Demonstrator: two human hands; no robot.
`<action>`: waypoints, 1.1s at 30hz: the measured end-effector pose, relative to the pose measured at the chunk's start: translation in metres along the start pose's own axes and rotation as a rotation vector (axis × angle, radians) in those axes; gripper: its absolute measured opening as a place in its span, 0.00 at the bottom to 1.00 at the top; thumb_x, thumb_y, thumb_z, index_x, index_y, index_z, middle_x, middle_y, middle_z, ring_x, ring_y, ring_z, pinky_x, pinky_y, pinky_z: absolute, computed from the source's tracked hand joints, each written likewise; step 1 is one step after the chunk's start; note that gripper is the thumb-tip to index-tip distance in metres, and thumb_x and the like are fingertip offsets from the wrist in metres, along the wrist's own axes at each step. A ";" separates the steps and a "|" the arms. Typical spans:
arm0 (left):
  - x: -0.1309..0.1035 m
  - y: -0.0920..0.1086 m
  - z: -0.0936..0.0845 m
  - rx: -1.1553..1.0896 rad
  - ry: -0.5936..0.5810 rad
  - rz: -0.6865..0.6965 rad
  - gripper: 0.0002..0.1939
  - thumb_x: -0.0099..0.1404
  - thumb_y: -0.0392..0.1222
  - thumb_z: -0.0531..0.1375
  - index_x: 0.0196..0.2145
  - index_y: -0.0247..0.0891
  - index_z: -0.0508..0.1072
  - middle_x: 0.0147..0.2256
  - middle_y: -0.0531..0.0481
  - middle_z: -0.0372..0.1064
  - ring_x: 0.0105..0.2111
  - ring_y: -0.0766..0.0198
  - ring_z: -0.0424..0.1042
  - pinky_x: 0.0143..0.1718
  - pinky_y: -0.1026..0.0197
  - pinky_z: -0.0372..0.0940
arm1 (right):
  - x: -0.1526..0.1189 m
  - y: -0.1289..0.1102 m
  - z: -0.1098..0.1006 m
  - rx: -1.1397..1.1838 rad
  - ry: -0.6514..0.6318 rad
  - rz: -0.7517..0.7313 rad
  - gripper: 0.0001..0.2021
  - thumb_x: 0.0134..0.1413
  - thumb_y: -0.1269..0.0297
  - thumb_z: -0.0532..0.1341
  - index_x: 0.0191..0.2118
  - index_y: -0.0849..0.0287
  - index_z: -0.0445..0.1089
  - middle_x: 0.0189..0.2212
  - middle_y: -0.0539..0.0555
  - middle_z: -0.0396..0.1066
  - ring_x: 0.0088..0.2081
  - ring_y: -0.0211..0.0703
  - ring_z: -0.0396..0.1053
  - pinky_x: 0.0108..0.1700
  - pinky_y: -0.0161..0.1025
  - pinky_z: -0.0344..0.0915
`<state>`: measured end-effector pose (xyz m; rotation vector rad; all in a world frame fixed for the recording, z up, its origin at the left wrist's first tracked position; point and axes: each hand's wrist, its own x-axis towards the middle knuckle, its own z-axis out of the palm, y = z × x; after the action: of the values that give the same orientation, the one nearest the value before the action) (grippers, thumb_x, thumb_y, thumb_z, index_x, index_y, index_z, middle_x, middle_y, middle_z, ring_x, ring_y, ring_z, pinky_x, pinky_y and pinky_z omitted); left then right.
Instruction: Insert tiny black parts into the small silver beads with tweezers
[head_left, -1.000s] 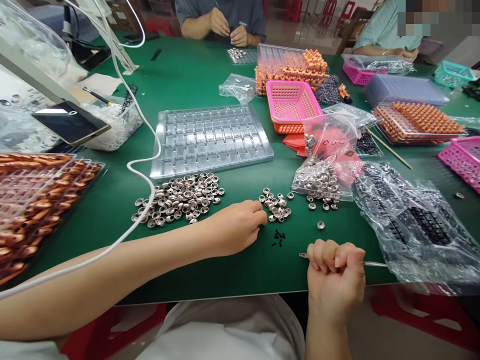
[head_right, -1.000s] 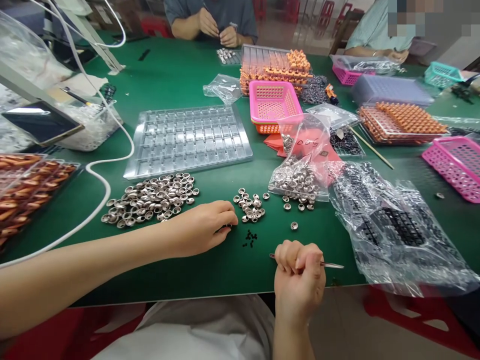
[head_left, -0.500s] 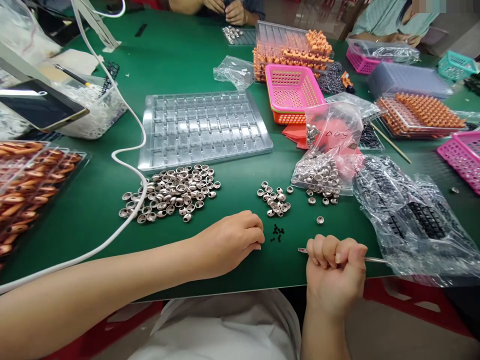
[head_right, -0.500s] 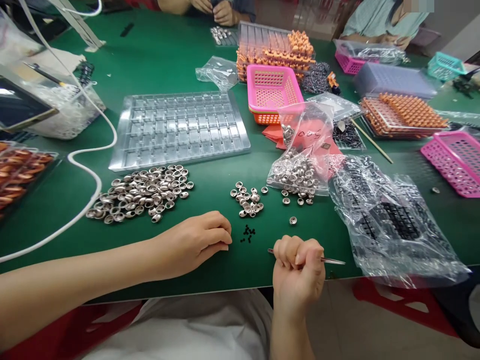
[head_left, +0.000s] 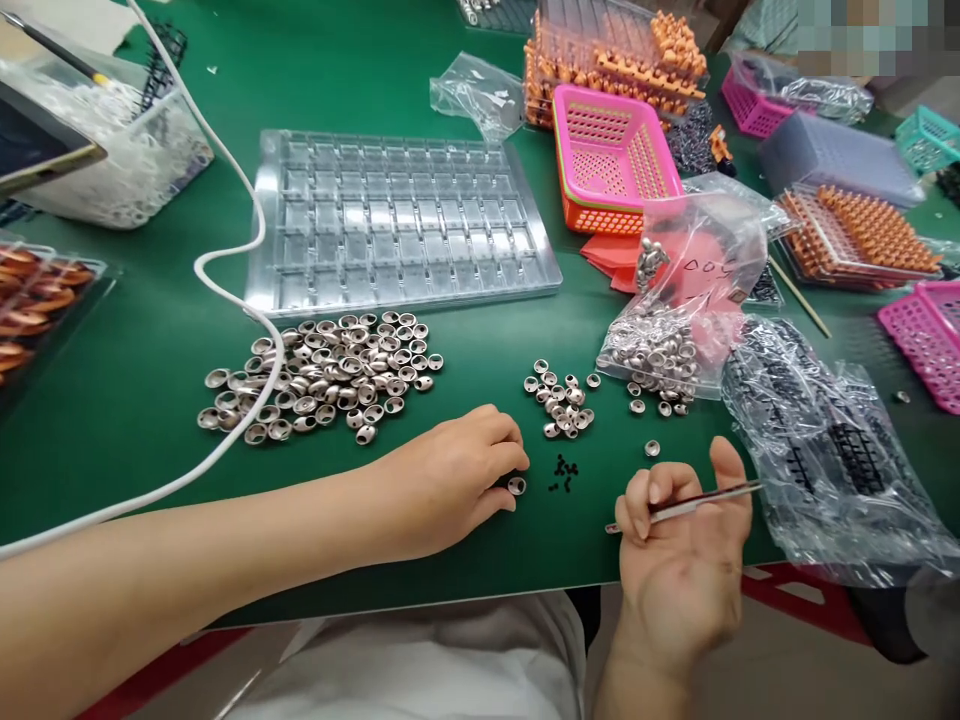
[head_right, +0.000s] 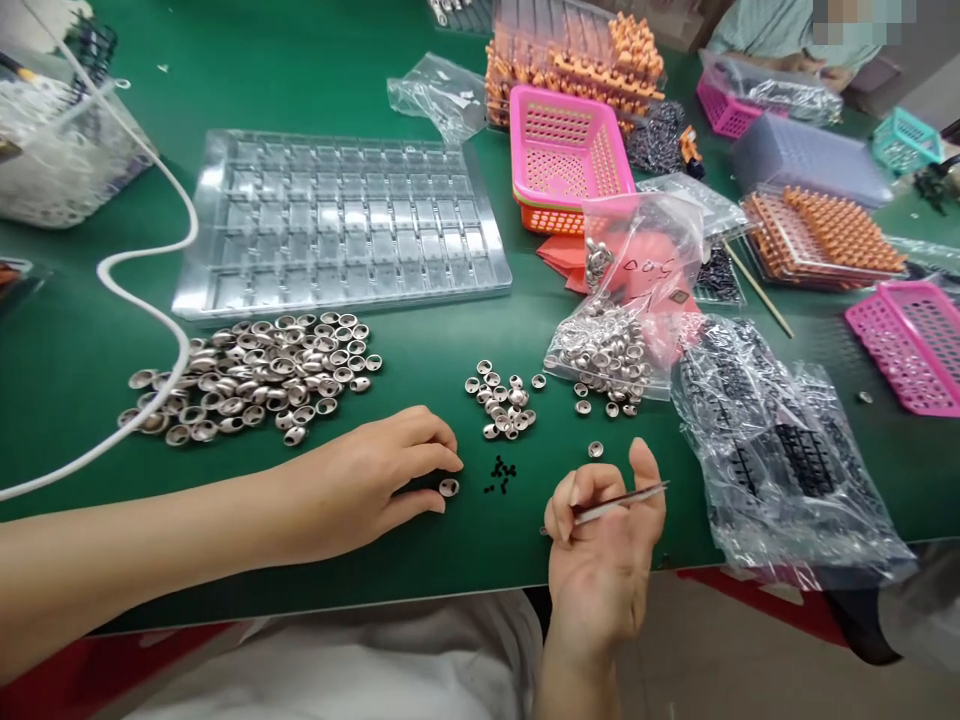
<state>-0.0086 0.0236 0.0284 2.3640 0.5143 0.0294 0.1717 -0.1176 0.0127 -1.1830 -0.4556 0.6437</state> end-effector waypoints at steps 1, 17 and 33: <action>0.000 0.000 -0.001 -0.010 -0.011 -0.008 0.09 0.66 0.34 0.67 0.45 0.35 0.78 0.46 0.44 0.73 0.46 0.54 0.72 0.44 0.55 0.72 | 0.000 -0.001 0.001 -0.041 -0.006 0.009 0.23 0.64 0.59 0.59 0.63 0.43 0.63 0.30 0.48 0.65 0.23 0.34 0.60 0.22 0.33 0.57; 0.003 -0.006 -0.001 -0.113 -0.049 0.004 0.09 0.67 0.31 0.65 0.44 0.40 0.80 0.45 0.47 0.72 0.45 0.57 0.70 0.42 0.58 0.67 | -0.002 -0.001 -0.010 -0.200 -0.065 0.130 0.19 0.67 0.63 0.56 0.60 0.47 0.70 0.36 0.54 0.76 0.27 0.39 0.73 0.20 0.33 0.64; 0.003 -0.002 -0.004 -0.120 -0.070 -0.015 0.11 0.64 0.35 0.70 0.45 0.40 0.79 0.45 0.48 0.73 0.45 0.56 0.71 0.43 0.56 0.67 | 0.009 0.003 -0.024 -0.013 -0.254 0.210 0.21 0.63 0.60 0.62 0.61 0.50 0.71 0.44 0.58 0.80 0.35 0.43 0.77 0.33 0.41 0.73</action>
<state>-0.0069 0.0292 0.0295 2.2358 0.4830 -0.0284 0.1930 -0.1279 0.0023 -1.1751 -0.5537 0.9806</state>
